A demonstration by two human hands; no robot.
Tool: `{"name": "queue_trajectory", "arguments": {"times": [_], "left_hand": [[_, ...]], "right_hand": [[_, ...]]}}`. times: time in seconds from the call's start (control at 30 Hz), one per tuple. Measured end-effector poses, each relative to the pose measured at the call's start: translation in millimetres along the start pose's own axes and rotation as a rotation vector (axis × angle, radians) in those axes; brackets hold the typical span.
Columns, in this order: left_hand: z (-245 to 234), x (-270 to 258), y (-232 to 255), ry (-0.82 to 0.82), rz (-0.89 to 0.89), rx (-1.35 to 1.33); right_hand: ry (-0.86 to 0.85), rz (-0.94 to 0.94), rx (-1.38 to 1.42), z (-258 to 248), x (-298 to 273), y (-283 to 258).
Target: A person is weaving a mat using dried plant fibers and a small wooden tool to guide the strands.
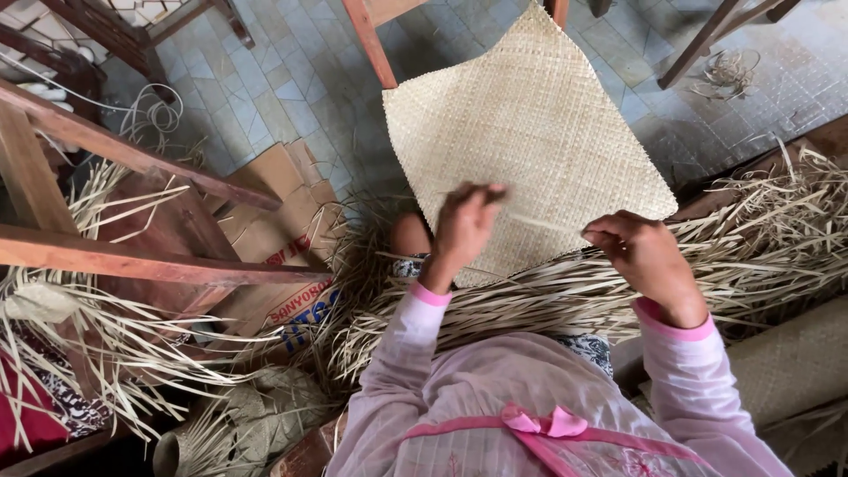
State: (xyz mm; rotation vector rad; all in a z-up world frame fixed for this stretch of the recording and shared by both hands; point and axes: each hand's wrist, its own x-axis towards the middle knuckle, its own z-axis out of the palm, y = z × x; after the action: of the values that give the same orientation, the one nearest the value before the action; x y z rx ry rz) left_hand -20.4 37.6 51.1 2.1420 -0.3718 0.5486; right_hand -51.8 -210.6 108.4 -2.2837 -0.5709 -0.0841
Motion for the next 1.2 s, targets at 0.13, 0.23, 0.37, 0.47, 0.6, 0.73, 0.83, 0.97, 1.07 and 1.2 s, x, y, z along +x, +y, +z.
{"name": "queue_trajectory", "arguments": {"times": [0.13, 0.23, 0.37, 0.47, 0.6, 0.73, 0.83, 0.97, 1.07, 1.2], "left_hand": [[33.3, -10.7, 26.5, -0.42, 0.002, 0.075], [29.7, -6.9, 43.5, -0.539, 0.009, 0.051], [4.8, 6.9, 74.4, -0.429, -0.066, -0.379], [-4.1, 10.5, 82.2, -0.405, -0.29, -0.744], [-0.8, 16.5, 88.3, -0.391, -0.398, -0.717], [7.2, 10.4, 79.9, -0.205, -0.549, -0.742], [9.6, 8.0, 70.1, -0.131, -0.61, -0.785], [-2.8, 25.6, 62.4, 0.056, -0.699, -0.803], [-8.6, 38.4, 34.3, 0.262, -0.674, -0.754], [-38.3, 45.0, 27.2, 0.472, -0.664, -0.673]], "right_hand": [[-0.115, -0.015, -0.285, 7.3, 5.4, -0.7], [0.036, -0.088, -0.418, 8.0, 2.3, -6.4], [0.702, -0.189, -0.402, -3.6, -5.1, 14.5], [0.78, 0.01, 0.156, -5.1, -0.1, -10.5], [0.377, 0.164, 0.442, 28.6, 7.6, -36.3], [0.13, 0.276, 0.776, 57.2, 1.8, -26.4], [0.158, 0.309, 0.699, 62.4, -5.2, -23.7], [0.11, 0.299, 0.633, 62.2, -11.0, -26.4], [0.143, 0.334, 0.614, 58.0, -12.7, -39.6], [0.175, 0.366, 0.513, 64.7, -15.7, -23.0]]}}
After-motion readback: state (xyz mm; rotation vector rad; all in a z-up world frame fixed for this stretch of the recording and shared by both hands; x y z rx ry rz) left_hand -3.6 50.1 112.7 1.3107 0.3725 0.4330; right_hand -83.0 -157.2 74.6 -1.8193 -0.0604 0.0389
